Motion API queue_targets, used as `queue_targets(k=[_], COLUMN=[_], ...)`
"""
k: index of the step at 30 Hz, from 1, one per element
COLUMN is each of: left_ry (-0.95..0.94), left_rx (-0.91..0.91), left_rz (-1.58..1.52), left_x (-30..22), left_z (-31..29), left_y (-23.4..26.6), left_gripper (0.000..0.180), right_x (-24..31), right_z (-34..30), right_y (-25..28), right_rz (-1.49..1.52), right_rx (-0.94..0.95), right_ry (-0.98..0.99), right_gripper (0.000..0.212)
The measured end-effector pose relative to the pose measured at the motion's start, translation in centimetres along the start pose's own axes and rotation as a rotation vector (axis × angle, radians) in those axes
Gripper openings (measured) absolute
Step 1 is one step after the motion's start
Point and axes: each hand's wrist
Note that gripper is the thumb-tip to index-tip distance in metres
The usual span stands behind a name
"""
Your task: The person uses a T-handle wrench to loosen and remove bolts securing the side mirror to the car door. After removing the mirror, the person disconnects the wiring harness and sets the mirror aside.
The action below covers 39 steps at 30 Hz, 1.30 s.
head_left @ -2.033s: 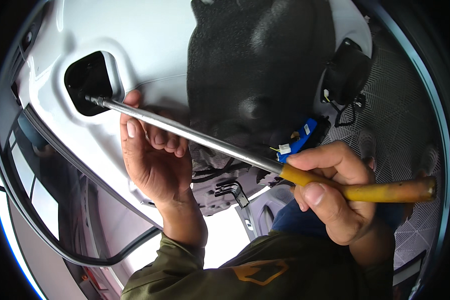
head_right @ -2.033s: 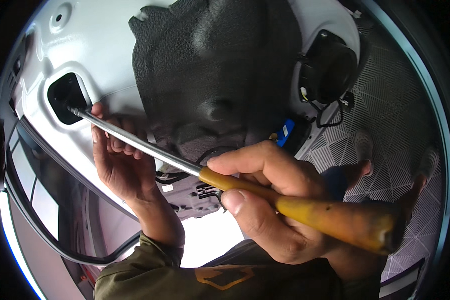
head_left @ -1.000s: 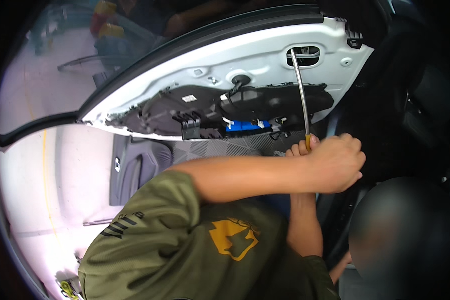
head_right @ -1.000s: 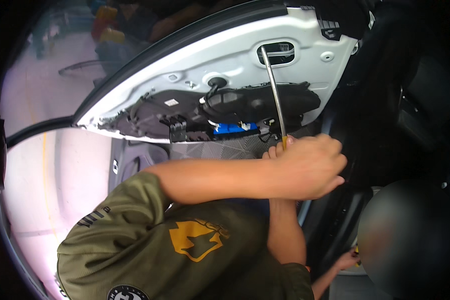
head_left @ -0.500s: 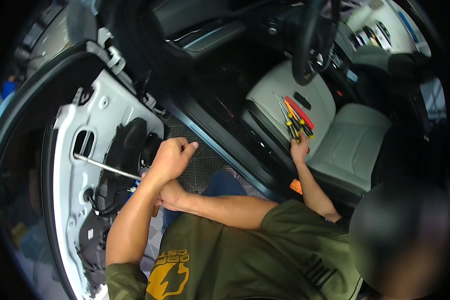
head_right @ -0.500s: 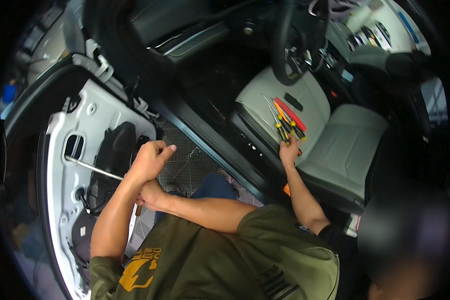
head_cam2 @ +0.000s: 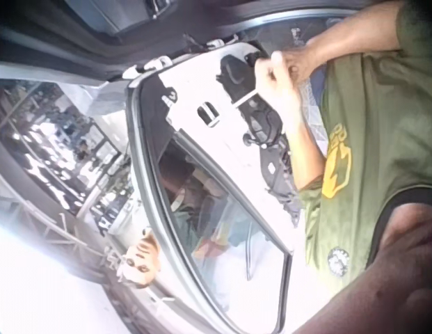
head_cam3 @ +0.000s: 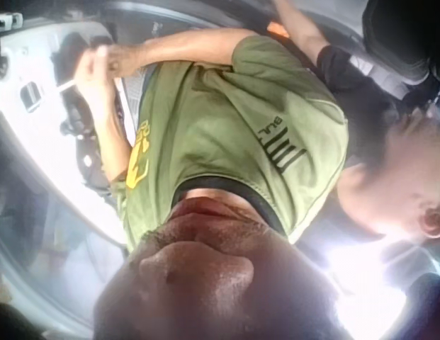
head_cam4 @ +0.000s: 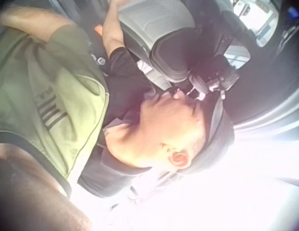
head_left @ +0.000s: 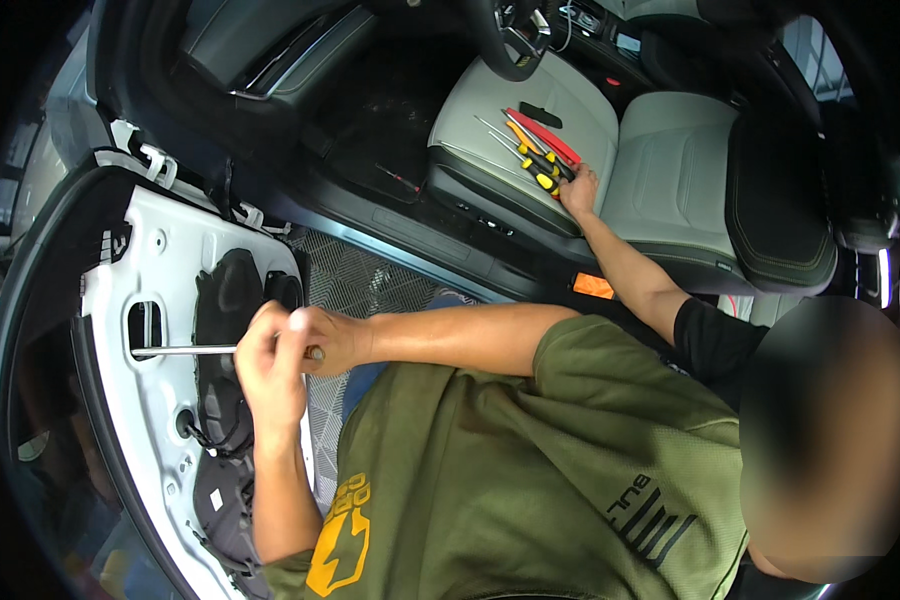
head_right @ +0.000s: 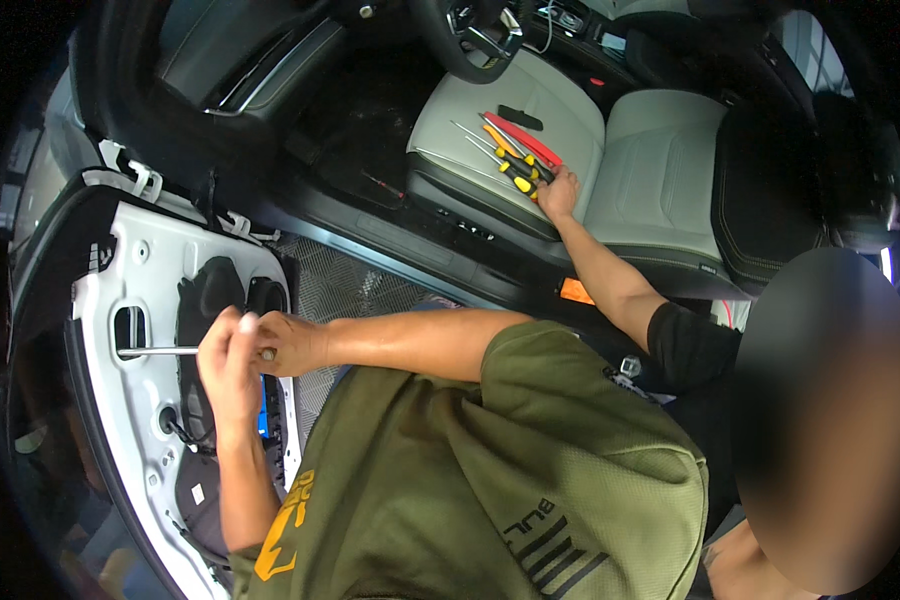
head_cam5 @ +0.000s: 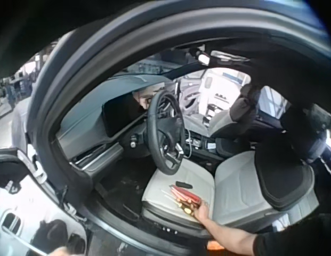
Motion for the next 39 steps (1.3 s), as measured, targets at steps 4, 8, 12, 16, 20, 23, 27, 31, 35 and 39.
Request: queue_targets(k=[4, 8, 12, 16, 20, 23, 27, 31, 35, 39], left_ry=[-0.02, 0.234, 0.275, 0.234, 0.216, 0.216, 0.218, 0.246, 0.27, 0.269], left_rx=[-0.47, -0.516, -0.261, -0.265, -0.296, -0.37, -0.461, -0.475, -0.48, -0.444], left_rz=[-0.007, -0.097, -0.422, -0.477, -0.511, -0.563, -0.581, -0.572, -0.554, -0.49], left_x=[1.4, 5.2, 5.8, 6.6, 6.4, 6.4, 6.6, 6.2, 6.2, 6.0], left_z=[-5.8, -8.2, -7.4, -7.0, -5.9, -5.3, -5.6, -5.7, -6.3, -8.0], left_y=[5.1, 7.3, 7.4, 7.6, 7.2, 6.3, 5.6, 6.1, 6.5, 8.3], left_gripper=[0.021, 0.027, 0.026, 0.026, 0.026, 0.026, 0.026, 0.027, 0.028, 0.026], right_x=[5.0, 6.5, 8.0, 9.4, 9.4, 6.7, 0.3, -11.4, -14.1, -13.1], right_z=[1.9, 2.1, 2.0, 1.6, 1.0, -0.8, -3.1, -7.0, -6.6, -5.2], right_y=[2.1, 1.2, 0.1, 0.6, 3.1, 4.4, 6.8, 12.1, 14.2, 10.5], right_rz=[-0.117, -0.356, -0.422, -0.484, -0.281, 0.835, 0.702, -0.433, -0.669, -0.332], right_rx=[0.143, 0.328, 0.408, 0.344, 0.168, 0.097, 0.541, 0.313, 0.504, 0.523], right_ry=[0.021, 0.099, -0.02, -0.056, -0.511, -1.221, -1.22, -1.483, -1.44, -1.508], right_gripper=[0.038, 0.043, 0.046, 0.058, 0.073, 0.06, 0.053, 0.081, 0.076, 0.041])
Point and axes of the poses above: each hand's wrist, its own z-axis towards the middle knuckle, its own y-axis out of the back of the hand, x = y × z, and after that the axes turned 3 degrees about -z, right-handed
